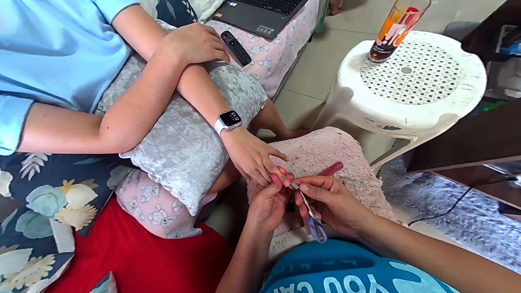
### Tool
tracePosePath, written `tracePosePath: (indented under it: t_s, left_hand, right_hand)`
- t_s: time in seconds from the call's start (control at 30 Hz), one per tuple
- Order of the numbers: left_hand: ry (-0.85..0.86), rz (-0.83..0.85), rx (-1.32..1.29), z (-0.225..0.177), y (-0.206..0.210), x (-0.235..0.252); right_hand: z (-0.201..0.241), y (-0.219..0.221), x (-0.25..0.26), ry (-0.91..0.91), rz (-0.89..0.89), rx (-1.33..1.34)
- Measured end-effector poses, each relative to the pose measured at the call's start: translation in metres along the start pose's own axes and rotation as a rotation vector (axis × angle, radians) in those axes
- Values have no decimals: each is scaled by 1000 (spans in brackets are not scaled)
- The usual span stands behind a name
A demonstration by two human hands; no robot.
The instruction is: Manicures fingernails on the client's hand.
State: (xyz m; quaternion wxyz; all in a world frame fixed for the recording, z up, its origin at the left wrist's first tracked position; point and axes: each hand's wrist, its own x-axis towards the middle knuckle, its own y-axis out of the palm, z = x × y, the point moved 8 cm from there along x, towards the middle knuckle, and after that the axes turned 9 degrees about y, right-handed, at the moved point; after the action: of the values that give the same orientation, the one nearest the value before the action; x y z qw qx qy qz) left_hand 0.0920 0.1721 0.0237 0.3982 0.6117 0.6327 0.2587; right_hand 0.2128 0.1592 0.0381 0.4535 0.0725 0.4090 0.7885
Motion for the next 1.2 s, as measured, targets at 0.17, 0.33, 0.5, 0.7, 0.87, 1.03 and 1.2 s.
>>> tracePosePath:
  t_s: [0.17,0.33,0.5,0.7,0.87,1.03,1.2]
  left_hand:
    - [4,-22,-8,1,0,0]
    - [-7,-32,-13,1,0,-1]
    - [1,-37,-21,1,0,-1]
    - [6,-12,-7,1,1,0]
    - [8,-19,-12,0,2,0]
    - [13,-23,10,0,0,-1]
    - [10,-23,16,0,1,-1]
  right_hand:
    - [-1,1,0,0,-19,14]
    - [-2,3,0,11,-18,9]
    - [-2,3,0,-1,15,9]
    - [1,3,0,19,34,15]
    - [4,3,1,28,-19,-6]
    - [2,5,2,59,18,-13]
    - [3,5,1,69,22,-17]
